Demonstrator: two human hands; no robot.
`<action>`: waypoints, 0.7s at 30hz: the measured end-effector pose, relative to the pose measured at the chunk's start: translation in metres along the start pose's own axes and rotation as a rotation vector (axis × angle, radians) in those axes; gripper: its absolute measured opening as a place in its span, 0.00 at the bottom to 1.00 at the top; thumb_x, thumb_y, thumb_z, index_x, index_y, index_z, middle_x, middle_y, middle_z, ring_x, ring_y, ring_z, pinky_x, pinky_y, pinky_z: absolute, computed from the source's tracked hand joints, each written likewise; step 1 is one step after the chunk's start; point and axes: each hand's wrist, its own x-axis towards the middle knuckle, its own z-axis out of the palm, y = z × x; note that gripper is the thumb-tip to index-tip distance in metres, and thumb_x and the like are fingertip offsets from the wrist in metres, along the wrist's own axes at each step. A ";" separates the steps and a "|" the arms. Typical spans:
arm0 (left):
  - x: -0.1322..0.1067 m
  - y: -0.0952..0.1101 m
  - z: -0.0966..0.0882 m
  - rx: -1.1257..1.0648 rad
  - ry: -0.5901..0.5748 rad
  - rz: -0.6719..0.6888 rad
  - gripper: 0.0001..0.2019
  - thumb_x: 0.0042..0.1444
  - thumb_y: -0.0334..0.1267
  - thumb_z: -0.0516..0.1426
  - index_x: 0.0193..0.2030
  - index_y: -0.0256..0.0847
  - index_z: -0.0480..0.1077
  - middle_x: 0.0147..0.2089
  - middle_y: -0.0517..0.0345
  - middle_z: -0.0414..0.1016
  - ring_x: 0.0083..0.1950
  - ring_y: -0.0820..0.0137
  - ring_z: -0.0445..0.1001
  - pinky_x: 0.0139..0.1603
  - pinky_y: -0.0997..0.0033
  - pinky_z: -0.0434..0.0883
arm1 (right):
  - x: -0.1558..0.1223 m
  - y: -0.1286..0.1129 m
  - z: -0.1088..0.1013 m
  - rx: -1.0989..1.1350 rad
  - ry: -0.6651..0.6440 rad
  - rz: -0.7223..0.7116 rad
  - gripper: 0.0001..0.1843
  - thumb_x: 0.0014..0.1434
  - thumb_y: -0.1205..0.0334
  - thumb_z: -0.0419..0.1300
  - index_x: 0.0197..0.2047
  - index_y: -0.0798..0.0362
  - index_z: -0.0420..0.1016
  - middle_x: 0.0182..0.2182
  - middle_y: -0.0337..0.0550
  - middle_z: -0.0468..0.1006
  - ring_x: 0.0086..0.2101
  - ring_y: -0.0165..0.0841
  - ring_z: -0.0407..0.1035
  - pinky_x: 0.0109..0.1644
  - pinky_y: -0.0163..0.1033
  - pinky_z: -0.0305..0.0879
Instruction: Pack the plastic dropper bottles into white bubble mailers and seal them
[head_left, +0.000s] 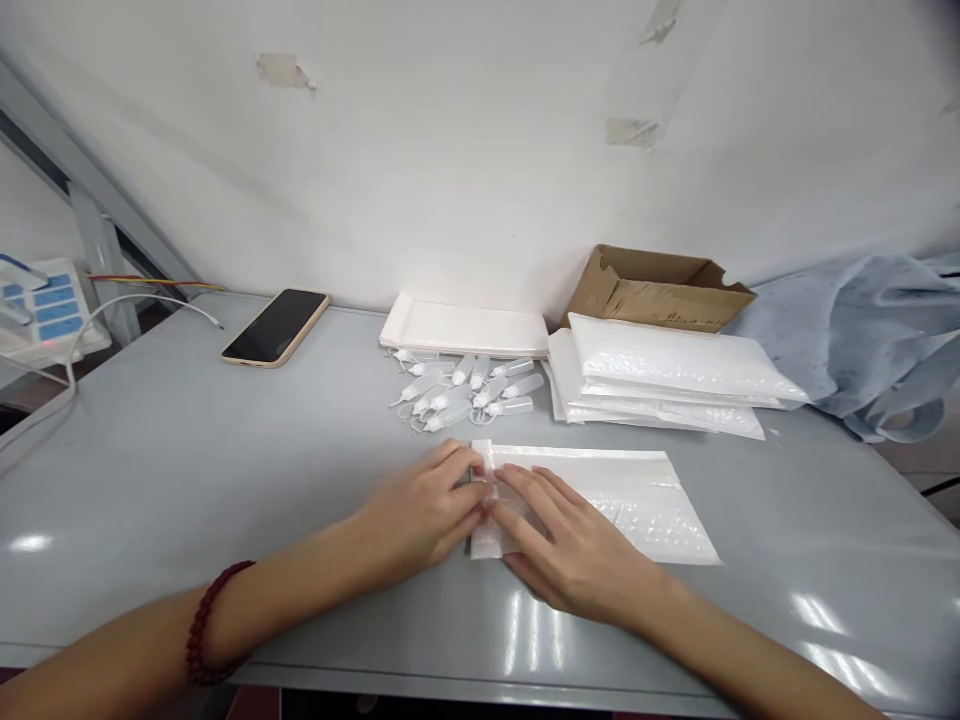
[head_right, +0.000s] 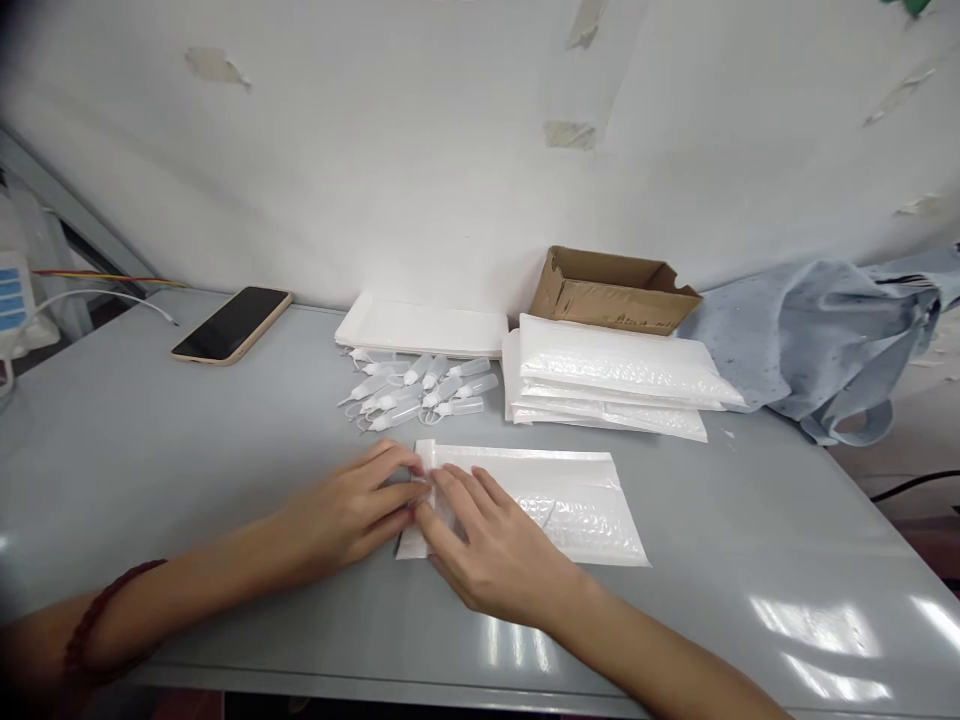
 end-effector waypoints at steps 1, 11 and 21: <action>-0.001 0.000 0.002 0.081 0.028 0.061 0.11 0.64 0.31 0.49 0.42 0.33 0.72 0.46 0.45 0.72 0.52 0.61 0.69 0.51 0.61 0.72 | 0.000 -0.002 0.001 -0.040 0.034 -0.038 0.13 0.62 0.69 0.53 0.49 0.64 0.70 0.47 0.65 0.76 0.51 0.48 0.70 0.50 0.53 0.71; -0.010 0.004 0.013 0.406 -0.021 0.264 0.18 0.60 0.24 0.47 0.55 0.20 0.64 0.56 0.30 0.70 0.61 0.55 0.67 0.61 0.58 0.67 | 0.001 -0.017 0.003 -0.177 0.094 -0.142 0.15 0.59 0.76 0.49 0.44 0.70 0.74 0.41 0.64 0.80 0.46 0.48 0.74 0.49 0.49 0.73; -0.006 0.006 0.010 0.214 0.012 0.192 0.15 0.62 0.33 0.50 0.52 0.25 0.65 0.53 0.34 0.73 0.58 0.55 0.70 0.58 0.58 0.70 | 0.007 -0.008 -0.008 -0.231 0.140 -0.119 0.15 0.60 0.78 0.47 0.39 0.68 0.75 0.31 0.56 0.81 0.36 0.42 0.77 0.38 0.42 0.74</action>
